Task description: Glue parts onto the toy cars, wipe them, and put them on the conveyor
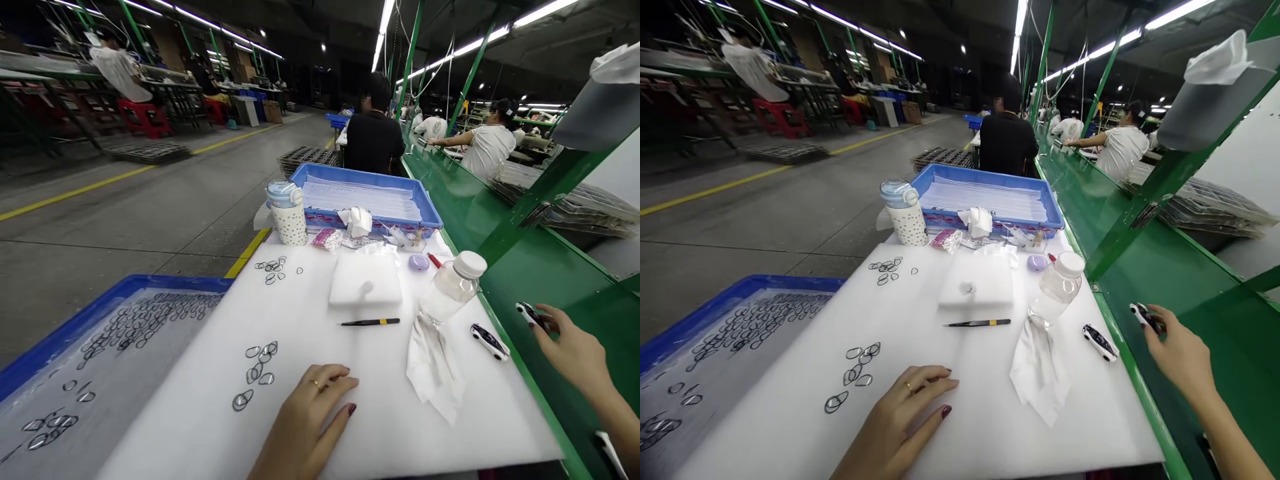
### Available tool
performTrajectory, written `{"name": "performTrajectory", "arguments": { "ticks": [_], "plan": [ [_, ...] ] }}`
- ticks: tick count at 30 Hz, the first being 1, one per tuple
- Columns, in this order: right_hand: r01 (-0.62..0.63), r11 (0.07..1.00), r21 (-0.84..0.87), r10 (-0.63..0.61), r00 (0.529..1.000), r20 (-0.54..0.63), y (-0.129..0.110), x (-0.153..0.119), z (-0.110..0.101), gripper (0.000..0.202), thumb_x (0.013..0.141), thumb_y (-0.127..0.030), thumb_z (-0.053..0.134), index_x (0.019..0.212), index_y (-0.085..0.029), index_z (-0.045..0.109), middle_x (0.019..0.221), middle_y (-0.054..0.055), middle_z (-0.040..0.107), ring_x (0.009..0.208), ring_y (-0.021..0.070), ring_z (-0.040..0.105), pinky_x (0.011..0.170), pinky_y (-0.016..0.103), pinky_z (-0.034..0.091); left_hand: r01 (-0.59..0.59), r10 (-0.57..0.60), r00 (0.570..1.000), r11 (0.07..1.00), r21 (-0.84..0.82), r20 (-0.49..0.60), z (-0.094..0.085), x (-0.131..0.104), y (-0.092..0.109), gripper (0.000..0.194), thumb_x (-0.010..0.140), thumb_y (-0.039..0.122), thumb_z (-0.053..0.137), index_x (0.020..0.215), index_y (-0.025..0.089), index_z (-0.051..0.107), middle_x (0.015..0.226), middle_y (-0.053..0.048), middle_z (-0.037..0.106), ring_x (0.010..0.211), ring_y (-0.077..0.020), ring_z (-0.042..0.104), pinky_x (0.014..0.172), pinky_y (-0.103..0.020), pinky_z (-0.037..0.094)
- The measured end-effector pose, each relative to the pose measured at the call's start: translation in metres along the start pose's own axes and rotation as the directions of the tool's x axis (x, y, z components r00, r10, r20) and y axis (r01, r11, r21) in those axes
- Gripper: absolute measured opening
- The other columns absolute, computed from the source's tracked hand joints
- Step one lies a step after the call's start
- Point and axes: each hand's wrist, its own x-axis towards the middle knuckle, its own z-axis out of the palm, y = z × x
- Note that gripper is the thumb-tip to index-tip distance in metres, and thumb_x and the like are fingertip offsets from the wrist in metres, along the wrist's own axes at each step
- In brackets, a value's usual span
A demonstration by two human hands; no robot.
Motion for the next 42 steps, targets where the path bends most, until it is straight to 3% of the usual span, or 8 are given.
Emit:
{"name": "performTrajectory", "arguments": {
  "ticks": [4,8,14,21,26,30,36,42],
  "plan": [
    [0.679,0.63,0.378,-0.683,0.716,-0.148,-0.101,-0.106,-0.011,0.033,0.094,-0.026,0.057,0.127,-0.028,0.06,0.117,0.01,0.072,0.105,0.0263,0.07,0.085,0.042,0.06,0.023,-0.023,0.998,1.0,-0.008,0.063,0.002,-0.003,0.003,0.047,0.087,0.016,0.059,0.133,0.027,0.061,0.128,-0.009,0.067,0.115,-0.0271,0.067,0.095,-0.044,0.061],
    [0.762,0.281,0.583,-0.908,0.408,-0.095,-0.21,-0.144,0.001,0.034,0.097,-0.01,0.047,0.125,-0.022,0.061,0.114,0.008,0.073,0.107,0.0201,0.069,0.09,0.037,0.059,-0.035,0.037,0.998,0.998,-0.048,0.053,0.005,-0.013,0.002,0.066,0.09,0.012,0.055,0.152,0.031,0.039,0.144,-0.009,0.058,0.127,-0.0252,0.062,0.101,-0.041,0.057],
    [0.543,0.544,0.639,-0.576,0.796,-0.186,-0.275,-0.084,0.013,0.029,0.09,-0.036,0.064,0.115,-0.02,0.061,0.101,0.009,0.074,0.085,0.0218,0.071,0.076,0.036,0.057,-0.065,0.055,0.986,0.996,-0.06,-0.156,0.017,-0.038,0.013,0.055,0.093,0.005,0.053,0.143,0.029,0.051,0.117,-0.006,0.073,0.1,-0.0186,0.074,0.088,-0.029,0.063],
    [0.464,0.593,0.658,-0.655,0.753,0.059,-0.299,-0.047,-0.002,0.031,0.099,-0.041,0.044,0.091,-0.018,0.063,0.083,0.007,0.07,0.083,0.0226,0.067,0.076,0.036,0.052,-0.026,0.028,0.995,0.999,-0.023,0.093,0.006,-0.009,0.017,0.058,0.065,0.012,0.086,0.12,0.021,0.07,0.133,-0.013,0.067,0.115,-0.0326,0.068,0.095,-0.051,0.06],
    [0.261,0.259,0.93,-0.678,0.735,-0.018,-0.261,-0.099,0.001,0.021,0.097,-0.037,0.049,0.103,-0.019,0.06,0.097,0.006,0.065,0.093,0.0181,0.063,0.083,0.034,0.052,0.086,-0.08,0.996,0.982,-0.17,0.037,0.008,0.003,0.021,0.049,0.062,0.013,0.08,0.11,0.018,0.074,0.118,-0.012,0.074,0.107,-0.0308,0.07,0.095,-0.049,0.059],
    [0.078,0.243,0.967,-0.688,0.716,0.115,-0.244,-0.145,0.012,0.023,0.095,-0.044,0.051,0.099,-0.021,0.054,0.083,0.002,0.053,0.073,0.0157,0.053,0.066,0.031,0.048,0.233,-0.243,0.97,0.932,-0.278,-0.001,0.012,0.008,0.03,0.037,0.069,0.015,0.072,0.105,0.021,0.076,0.11,-0.007,0.077,0.101,-0.0278,0.071,0.091,-0.048,0.059],
    [-0.173,-0.321,0.931,-0.569,0.822,-0.043,-0.261,-0.158,-0.019,0.068,0.086,-0.084,0.023,0.059,-0.023,0.036,0.053,-0.003,0.027,0.05,0.0137,0.029,0.052,0.032,0.032,0.301,-0.327,0.945,0.889,-0.345,-0.018,0.012,0.012,0.033,0.031,0.067,0.017,0.07,0.097,0.02,0.078,0.104,-0.006,0.078,0.1,-0.0276,0.069,0.09,-0.048,0.057],
    [-0.383,-0.463,0.799,-0.556,0.828,0.075,-0.276,-0.158,-0.015,0.062,0.083,-0.072,0.043,0.051,-0.022,0.027,0.044,-0.007,0.015,0.042,0.0088,0.013,0.045,0.028,0.021,0.291,-0.326,0.944,0.894,-0.34,-0.051,0.014,0.012,0.032,0.03,0.065,0.017,0.07,0.093,0.019,0.079,0.099,-0.006,0.078,0.094,-0.0267,0.07,0.086,-0.046,0.057]
  ]
}}
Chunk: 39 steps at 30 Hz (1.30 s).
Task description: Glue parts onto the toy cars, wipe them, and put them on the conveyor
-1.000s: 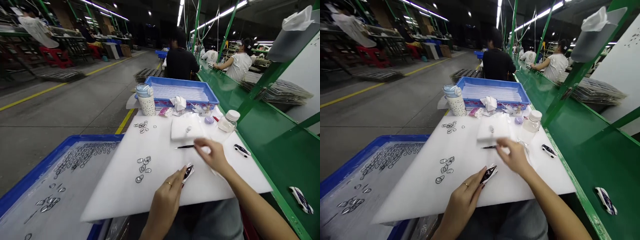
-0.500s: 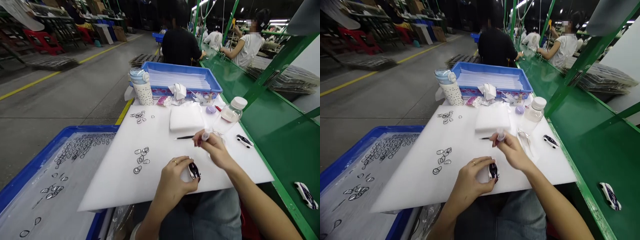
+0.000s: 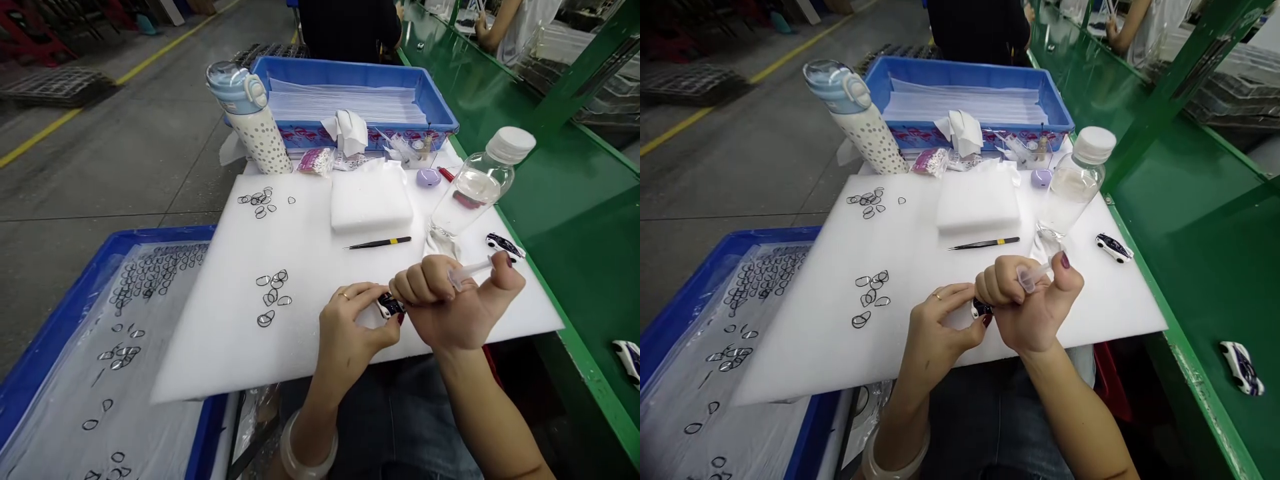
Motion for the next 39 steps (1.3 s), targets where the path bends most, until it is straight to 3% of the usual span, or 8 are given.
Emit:
{"name": "performTrajectory", "arguments": {
  "ticks": [17,31,36,39],
  "plan": [
    [0.07,0.995,-0.076,-0.075,0.995,-0.06,0.008,-0.003,0.008,0.061,0.083,-0.07,0.045,0.05,-0.021,0.028,0.044,-0.006,0.015,0.041,0.0083,0.017,0.044,0.027,0.02,-0.062,0.064,0.998,0.997,0.048,-0.029,0.003,0.0,-0.004,0.029,0.064,0.015,0.072,0.092,0.02,0.078,0.097,-0.006,0.078,0.09,-0.0257,0.071,0.082,-0.044,0.058],
    [0.154,0.971,-0.182,-0.186,0.967,-0.173,0.013,-0.006,0.014,0.064,0.084,-0.071,0.044,0.049,-0.021,0.027,0.043,-0.005,0.015,0.042,0.0096,0.019,0.044,0.028,0.018,-0.074,0.078,0.995,0.995,0.062,-0.064,0.005,-0.001,-0.002,0.032,0.064,0.014,0.07,0.094,0.021,0.079,0.094,-0.005,0.078,0.09,-0.0258,0.072,0.08,-0.044,0.059],
    [0.159,0.952,-0.26,-0.204,0.966,-0.156,0.011,-0.014,0.017,0.062,0.086,-0.07,0.044,0.05,-0.021,0.028,0.044,-0.005,0.016,0.043,0.01,0.02,0.044,0.028,0.018,-0.085,0.09,0.994,0.993,0.082,-0.065,0.005,-0.001,-0.003,0.03,0.064,0.014,0.072,0.092,0.022,0.078,0.094,-0.004,0.078,0.089,-0.0255,0.071,0.08,-0.044,0.06],
    [0.129,0.914,-0.386,-0.158,0.986,-0.045,-0.004,-0.014,0.023,0.061,0.087,-0.071,0.049,0.053,-0.021,0.036,0.048,-0.004,0.027,0.046,0.0109,0.026,0.045,0.028,0.021,-0.083,0.085,0.996,0.991,0.101,-0.022,0.002,-0.001,-0.002,0.023,0.068,0.017,0.074,0.09,0.023,0.076,0.094,-0.003,0.077,0.09,-0.0258,0.071,0.081,-0.043,0.06]
  ]
}}
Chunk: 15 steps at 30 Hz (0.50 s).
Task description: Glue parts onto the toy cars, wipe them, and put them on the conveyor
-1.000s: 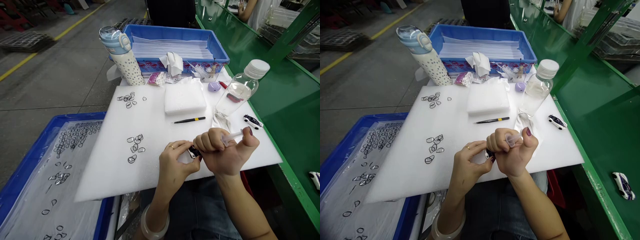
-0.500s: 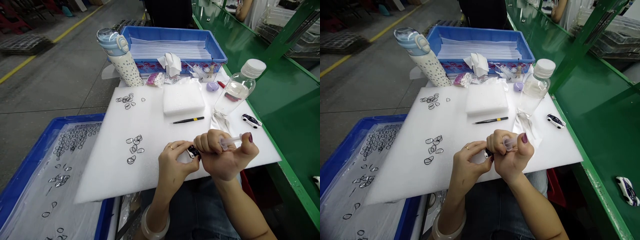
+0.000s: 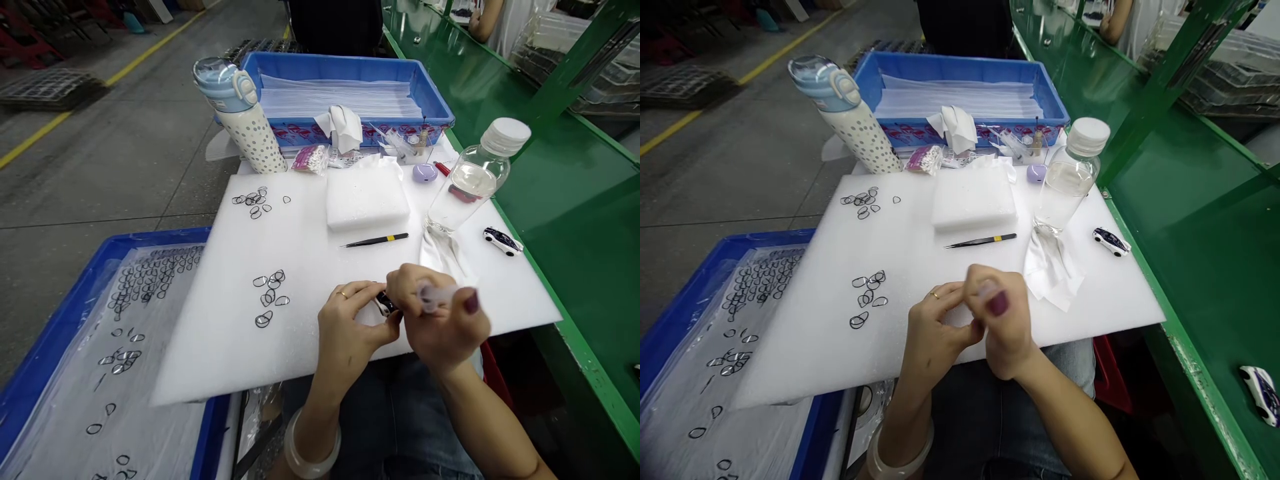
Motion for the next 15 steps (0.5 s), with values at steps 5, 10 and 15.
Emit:
{"name": "performTrajectory", "arguments": {
  "ticks": [5,10,15],
  "plan": [
    [0.247,0.963,-0.104,-0.244,0.969,0.041,0.01,0.069,-0.002,0.051,0.096,-0.057,0.037,0.058,-0.023,0.039,0.059,-0.003,0.037,0.056,0.0115,0.036,0.056,0.03,0.034,-0.083,0.07,0.988,0.992,0.094,0.135,-0.005,-0.006,-0.005,0.041,0.062,0.016,0.08,0.101,0.024,0.072,0.111,-0.006,0.072,0.103,-0.0296,0.067,0.087,-0.045,0.06],
    [0.167,0.906,-0.388,-0.169,0.985,0.03,0.052,0.122,-0.022,0.033,0.092,-0.047,0.045,0.07,-0.022,0.051,0.073,-0.002,0.053,0.072,0.0112,0.054,0.067,0.027,0.043,-0.204,0.171,0.968,0.963,0.177,0.183,-0.004,-0.013,-0.013,0.043,0.065,0.014,0.077,0.106,0.026,0.069,0.115,-0.006,0.069,0.106,-0.0296,0.065,0.084,-0.044,0.061],
    [0.103,0.591,-0.8,-0.307,0.946,-0.105,0.023,0.054,-0.064,0.022,0.092,-0.041,0.054,0.091,-0.02,0.06,0.091,0.005,0.067,0.084,0.0182,0.061,0.078,0.032,0.044,-0.253,0.224,0.962,0.945,0.205,0.154,-0.002,-0.017,-0.017,0.044,0.072,0.014,0.072,0.115,0.023,0.066,0.123,-0.009,0.066,0.11,-0.0301,0.063,0.086,-0.043,0.061]
  ]
}}
